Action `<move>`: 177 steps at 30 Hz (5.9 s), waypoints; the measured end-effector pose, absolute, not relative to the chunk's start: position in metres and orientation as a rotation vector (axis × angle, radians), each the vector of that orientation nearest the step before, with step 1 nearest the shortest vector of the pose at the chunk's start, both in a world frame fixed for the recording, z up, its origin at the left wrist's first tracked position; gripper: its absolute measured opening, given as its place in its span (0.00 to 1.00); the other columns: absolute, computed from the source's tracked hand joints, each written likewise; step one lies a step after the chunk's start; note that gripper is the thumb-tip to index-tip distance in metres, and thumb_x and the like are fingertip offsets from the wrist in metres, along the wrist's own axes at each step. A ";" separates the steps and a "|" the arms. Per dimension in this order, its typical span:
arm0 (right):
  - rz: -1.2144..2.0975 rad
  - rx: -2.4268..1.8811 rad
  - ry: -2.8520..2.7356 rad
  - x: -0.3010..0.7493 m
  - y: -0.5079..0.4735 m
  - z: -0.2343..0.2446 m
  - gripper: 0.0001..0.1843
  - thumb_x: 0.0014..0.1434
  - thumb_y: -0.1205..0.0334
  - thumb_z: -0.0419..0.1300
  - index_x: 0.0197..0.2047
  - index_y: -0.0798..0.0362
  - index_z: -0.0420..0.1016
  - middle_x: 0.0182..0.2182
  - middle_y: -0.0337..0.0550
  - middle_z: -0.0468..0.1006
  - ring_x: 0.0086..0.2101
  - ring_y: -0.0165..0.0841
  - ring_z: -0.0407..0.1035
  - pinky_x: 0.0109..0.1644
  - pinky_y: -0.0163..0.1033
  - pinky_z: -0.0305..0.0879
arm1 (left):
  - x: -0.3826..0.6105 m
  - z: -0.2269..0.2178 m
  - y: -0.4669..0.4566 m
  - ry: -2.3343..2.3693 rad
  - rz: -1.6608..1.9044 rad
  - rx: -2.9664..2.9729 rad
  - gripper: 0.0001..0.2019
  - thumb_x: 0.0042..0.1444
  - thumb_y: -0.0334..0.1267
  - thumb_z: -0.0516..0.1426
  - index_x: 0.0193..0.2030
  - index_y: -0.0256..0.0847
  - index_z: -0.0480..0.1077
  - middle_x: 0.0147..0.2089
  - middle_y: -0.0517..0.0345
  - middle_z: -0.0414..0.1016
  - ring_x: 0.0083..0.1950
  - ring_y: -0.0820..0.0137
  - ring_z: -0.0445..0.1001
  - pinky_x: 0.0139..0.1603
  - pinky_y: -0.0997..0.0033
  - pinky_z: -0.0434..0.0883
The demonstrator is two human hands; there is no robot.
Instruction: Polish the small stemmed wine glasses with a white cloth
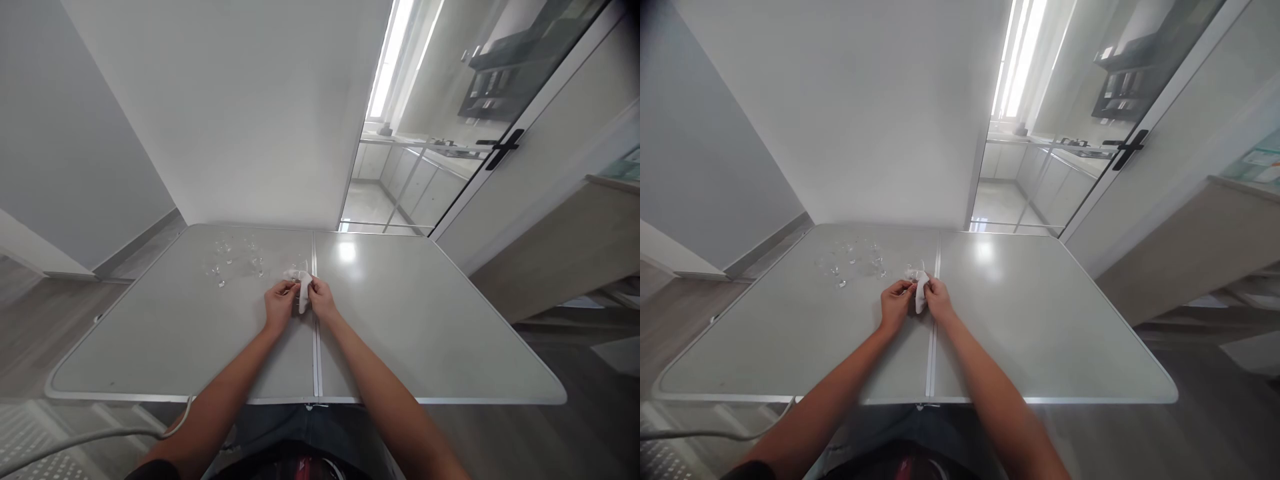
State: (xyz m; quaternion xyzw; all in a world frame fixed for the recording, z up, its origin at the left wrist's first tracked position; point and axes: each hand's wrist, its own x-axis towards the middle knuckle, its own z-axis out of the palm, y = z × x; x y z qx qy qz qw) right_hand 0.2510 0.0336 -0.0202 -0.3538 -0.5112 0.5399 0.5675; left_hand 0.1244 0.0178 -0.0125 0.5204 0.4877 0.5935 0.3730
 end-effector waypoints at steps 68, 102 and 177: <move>1.403 -0.858 -0.892 0.251 0.029 -0.020 0.15 0.52 0.52 0.67 0.39 0.54 0.80 0.30 0.39 0.75 0.29 0.29 0.63 0.33 0.33 0.61 | 0.111 0.007 0.028 0.619 1.796 1.018 0.31 0.48 0.40 0.71 0.54 0.55 0.61 0.51 0.61 0.66 0.54 0.71 0.72 0.69 0.49 0.65; 0.240 -1.726 -2.089 0.262 0.012 0.010 0.12 0.65 0.57 0.58 0.42 0.48 0.83 0.33 0.45 0.78 0.31 0.35 0.70 0.35 0.37 0.56 | 0.125 -0.010 0.031 0.525 1.543 1.182 0.34 0.42 0.43 0.74 0.54 0.48 0.63 0.50 0.51 0.74 0.51 0.61 0.77 0.57 0.55 0.72; 0.889 -1.032 -1.878 0.320 0.007 0.033 0.24 0.68 0.47 0.55 0.60 0.51 0.61 0.31 0.37 0.70 0.29 0.33 0.63 0.38 0.39 0.64 | 0.116 -0.015 0.028 1.553 0.728 2.512 0.33 0.63 0.39 0.58 0.74 0.49 0.55 0.46 0.52 0.78 0.35 0.67 0.77 0.33 0.73 0.68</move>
